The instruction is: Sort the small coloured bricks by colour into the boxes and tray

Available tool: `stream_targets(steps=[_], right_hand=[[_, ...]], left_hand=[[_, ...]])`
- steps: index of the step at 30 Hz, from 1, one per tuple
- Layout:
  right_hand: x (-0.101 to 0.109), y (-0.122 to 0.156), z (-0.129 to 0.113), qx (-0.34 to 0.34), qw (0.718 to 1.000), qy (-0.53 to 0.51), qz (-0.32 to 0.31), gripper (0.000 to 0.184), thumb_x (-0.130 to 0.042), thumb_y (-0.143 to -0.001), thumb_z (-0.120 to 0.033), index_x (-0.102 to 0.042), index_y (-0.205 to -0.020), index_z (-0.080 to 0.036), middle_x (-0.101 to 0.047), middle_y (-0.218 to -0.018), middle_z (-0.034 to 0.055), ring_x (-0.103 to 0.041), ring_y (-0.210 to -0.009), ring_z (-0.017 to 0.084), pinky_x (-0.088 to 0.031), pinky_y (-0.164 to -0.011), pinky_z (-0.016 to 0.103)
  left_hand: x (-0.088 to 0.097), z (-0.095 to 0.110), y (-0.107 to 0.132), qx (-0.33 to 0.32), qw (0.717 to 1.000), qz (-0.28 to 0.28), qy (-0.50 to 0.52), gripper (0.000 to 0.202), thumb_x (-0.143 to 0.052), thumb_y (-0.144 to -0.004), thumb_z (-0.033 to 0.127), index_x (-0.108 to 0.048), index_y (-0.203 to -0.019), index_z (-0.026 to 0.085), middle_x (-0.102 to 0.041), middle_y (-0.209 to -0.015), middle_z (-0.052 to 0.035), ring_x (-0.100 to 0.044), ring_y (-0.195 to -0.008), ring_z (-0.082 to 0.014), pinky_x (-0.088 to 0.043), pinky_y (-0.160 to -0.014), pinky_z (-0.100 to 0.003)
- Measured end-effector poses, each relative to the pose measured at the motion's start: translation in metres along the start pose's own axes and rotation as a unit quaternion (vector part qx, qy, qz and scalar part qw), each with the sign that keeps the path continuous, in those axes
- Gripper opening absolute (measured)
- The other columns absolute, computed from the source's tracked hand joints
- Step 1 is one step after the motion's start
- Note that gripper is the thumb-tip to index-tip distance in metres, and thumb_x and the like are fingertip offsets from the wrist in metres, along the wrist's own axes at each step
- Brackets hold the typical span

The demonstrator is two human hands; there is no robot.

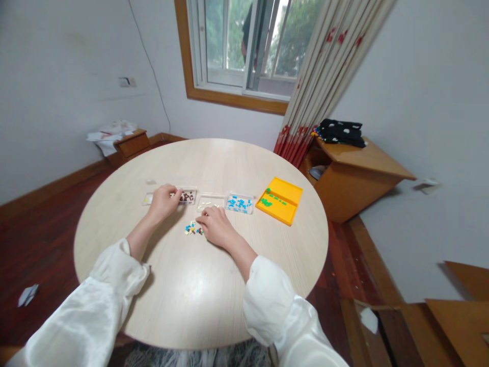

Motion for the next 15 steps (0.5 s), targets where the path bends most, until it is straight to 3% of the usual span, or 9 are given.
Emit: stream_targets(steps=[7,15], right_hand=[[0.001,-0.002,0.012,-0.053,0.999,-0.004,-0.008,0.013,-0.054,-0.083,-0.012,-0.066,-0.082,-0.016,-0.064,-0.088,0.0065,-0.051,-0.090,0.019,-0.029,-0.080,0.034],[0.003,-0.001,0.007,-0.031,0.999,-0.023,-0.007,0.015,-0.052,-0.081,-0.007,-0.065,-0.081,-0.016,-0.066,-0.085,0.0056,-0.054,-0.086,0.017,-0.030,-0.080,0.032]], left_hand=[[0.000,0.001,0.001,0.001,1.000,-0.003,0.002,0.032,-0.040,-0.079,0.034,-0.057,-0.058,0.018,-0.062,-0.070,-0.0090,-0.055,-0.069,-0.0197,-0.039,-0.067,-0.030],[-0.001,0.000,0.001,-0.004,1.000,-0.002,0.006,0.033,-0.039,-0.079,0.035,-0.057,-0.058,0.018,-0.062,-0.069,-0.0095,-0.055,-0.069,-0.0200,-0.039,-0.066,-0.030]])
Point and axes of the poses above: each hand's wrist, its own y-axis away from the middle knuckle, its own x-axis out of the back of the hand, z = x × y, the point moved 8 cm from there along -y, towards the middle knuckle
